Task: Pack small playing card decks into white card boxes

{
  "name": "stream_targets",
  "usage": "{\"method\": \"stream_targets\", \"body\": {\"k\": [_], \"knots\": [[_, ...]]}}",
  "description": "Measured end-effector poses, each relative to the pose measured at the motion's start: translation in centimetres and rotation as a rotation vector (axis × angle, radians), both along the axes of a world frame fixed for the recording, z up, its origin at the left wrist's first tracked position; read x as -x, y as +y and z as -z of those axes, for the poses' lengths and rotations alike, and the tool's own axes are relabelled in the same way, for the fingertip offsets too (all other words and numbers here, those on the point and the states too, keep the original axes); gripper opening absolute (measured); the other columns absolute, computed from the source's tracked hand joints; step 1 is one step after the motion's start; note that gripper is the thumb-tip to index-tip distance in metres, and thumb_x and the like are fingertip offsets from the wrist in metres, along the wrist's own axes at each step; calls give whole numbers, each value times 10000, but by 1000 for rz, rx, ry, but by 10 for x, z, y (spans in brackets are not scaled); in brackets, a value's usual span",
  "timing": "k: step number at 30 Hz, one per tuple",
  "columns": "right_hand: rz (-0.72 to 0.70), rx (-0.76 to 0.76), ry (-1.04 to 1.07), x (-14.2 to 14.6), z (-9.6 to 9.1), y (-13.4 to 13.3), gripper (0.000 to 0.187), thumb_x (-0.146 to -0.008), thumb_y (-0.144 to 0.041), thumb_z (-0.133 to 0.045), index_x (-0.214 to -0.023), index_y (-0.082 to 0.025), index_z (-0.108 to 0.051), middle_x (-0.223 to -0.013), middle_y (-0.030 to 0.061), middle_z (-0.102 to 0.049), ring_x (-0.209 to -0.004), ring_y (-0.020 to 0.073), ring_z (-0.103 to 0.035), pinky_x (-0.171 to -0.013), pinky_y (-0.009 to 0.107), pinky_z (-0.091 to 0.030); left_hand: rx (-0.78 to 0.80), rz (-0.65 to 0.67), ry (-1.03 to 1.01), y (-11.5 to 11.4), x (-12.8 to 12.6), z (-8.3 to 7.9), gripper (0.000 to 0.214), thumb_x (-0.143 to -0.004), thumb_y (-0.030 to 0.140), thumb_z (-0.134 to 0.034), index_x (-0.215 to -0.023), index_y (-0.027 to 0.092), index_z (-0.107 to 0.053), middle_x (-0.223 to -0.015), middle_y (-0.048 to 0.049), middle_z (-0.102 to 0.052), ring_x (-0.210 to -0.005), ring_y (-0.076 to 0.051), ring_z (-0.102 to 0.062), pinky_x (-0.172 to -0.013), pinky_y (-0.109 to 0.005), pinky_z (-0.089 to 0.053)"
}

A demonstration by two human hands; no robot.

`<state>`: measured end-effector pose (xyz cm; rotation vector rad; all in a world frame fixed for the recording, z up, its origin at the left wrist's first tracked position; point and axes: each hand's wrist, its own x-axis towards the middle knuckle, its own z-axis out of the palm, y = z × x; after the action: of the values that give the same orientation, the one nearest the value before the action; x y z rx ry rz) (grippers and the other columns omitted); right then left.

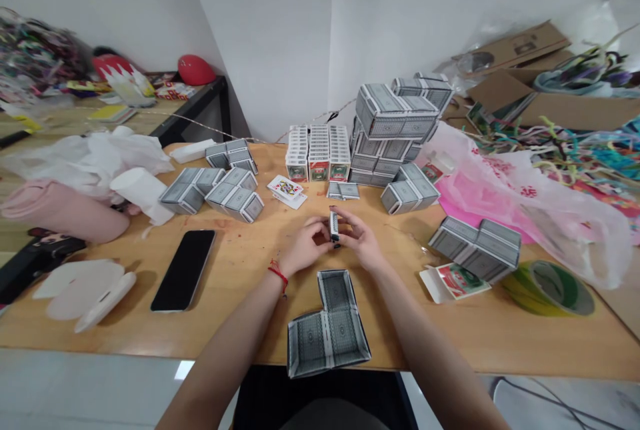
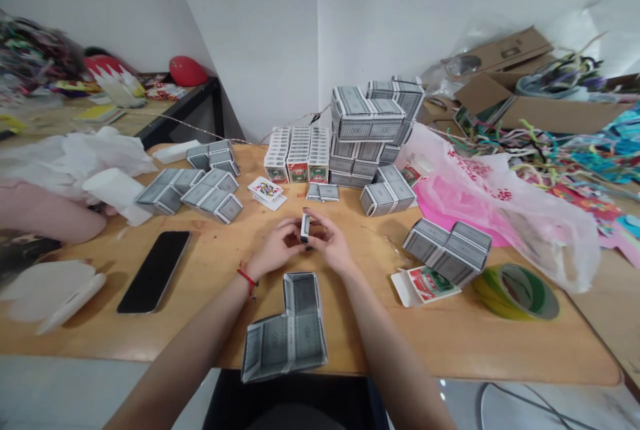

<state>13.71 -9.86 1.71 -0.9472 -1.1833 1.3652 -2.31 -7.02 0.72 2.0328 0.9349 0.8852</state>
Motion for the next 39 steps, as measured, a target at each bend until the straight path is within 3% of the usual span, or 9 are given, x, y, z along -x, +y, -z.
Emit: {"method": "stream_targets", "body": {"k": [10,21,25,32,39], "knots": [[173,128,16,7,18,8,411,-622,-408,-673,-990,-225,-656,-1041,30,-646,-957,194,-567,-869,342,-414,-145,-122,108,-3,-1,1,78,-683,183,-611,-700,173,-536,-1057,-64,-531,-1028,-195,-504,-905,-374,-414],[129,243,158,4,20,8,316,-594,-399,-695,-844,-204,-702,-827,26,-681,-665,136,-568,-652,276,-440,-279,-185,106,-5,0,2,77,-686,143,-592,-744,178,-556,-1102,-77,-537,-1081,-203,-483,-934,-390,-395],[153,214,74,5,19,9,294,-617,-422,-671,-775,-176,-703,-739,24,-672,-620,131,-556,-647,279,-445,-278,-198,120,-5,0,2,84,-682,142,-597,-747,181,-561,-1094,-76,-543,-1078,-208,-485,-926,-398,-401],[228,152,-153,1,14,8,324,-629,-406,-642,-863,-189,-694,-757,30,-678,-568,140,-569,-574,280,-484,-328,-153,193,-2,1,-1,78,-697,120,-573,-745,179,-558,-1097,-82,-540,-1092,-216,-468,-925,-407,-400],[211,157,-181,-2,12,9,316,-634,-414,-625,-828,-175,-696,-703,18,-673,-495,122,-557,-520,265,-485,-366,-134,289,-3,0,-5,110,-716,79,-522,-749,180,-548,-1138,-82,-518,-1118,-230,-435,-934,-433,-394]]}}
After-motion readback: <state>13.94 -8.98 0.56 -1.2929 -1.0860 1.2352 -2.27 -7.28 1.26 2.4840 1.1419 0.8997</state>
